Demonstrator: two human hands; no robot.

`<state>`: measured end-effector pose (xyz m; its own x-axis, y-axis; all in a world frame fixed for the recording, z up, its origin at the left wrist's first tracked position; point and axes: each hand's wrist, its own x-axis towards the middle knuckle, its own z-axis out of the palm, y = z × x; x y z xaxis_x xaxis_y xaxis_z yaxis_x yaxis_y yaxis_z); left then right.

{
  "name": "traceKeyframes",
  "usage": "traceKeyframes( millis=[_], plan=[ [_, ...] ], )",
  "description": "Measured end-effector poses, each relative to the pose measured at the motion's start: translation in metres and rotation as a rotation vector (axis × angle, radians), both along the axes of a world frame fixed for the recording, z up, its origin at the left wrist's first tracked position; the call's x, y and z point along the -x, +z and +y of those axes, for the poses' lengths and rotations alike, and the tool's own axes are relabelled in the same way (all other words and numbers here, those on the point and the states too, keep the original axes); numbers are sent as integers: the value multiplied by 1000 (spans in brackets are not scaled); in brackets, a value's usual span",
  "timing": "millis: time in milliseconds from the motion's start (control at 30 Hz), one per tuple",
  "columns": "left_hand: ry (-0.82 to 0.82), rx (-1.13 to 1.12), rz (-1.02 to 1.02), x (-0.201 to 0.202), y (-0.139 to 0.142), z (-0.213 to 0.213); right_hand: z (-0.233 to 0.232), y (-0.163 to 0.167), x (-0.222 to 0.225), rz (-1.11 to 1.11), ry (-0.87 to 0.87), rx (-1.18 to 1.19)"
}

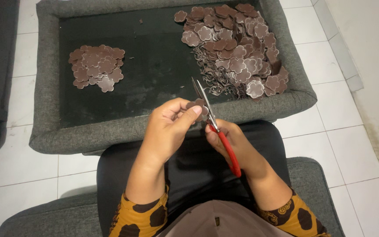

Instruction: The person sits at a low table holding a pile of flower-shaped fabric pieces and uses red-handled scissors to trim excess material from the edges of each piece one at a time, placing finished pieces on the left side of the table and scraps with the untrimmed pile.

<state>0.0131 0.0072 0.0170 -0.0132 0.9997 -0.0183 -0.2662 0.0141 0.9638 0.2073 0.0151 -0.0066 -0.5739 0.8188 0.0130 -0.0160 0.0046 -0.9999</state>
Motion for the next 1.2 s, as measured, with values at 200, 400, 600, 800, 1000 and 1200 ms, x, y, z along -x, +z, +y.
traceKeyframes(
  millis=[200, 400, 600, 800, 1000, 1200],
  plan=[
    [11, -18, 6, 5, -2, 2, 0, 2, -1, -57, -5, -52],
    [9, -25, 5, 6, -5, 3, 0, 2, 1, -45, -14, -3],
    [8, -44, -56, 8, -8, 4, -2, 4, 1, -30, -25, 77],
    [25, 3, -47, 11, -9, 5, 1, -1, 5, -50, -50, 71],
    [36, -51, -69, 12, -12, 7, 5, -1, 3, -52, 38, -30],
    [55, -2, -9, 15, -9, 8, -2, 8, 4, 42, 146, 54]
  ],
)
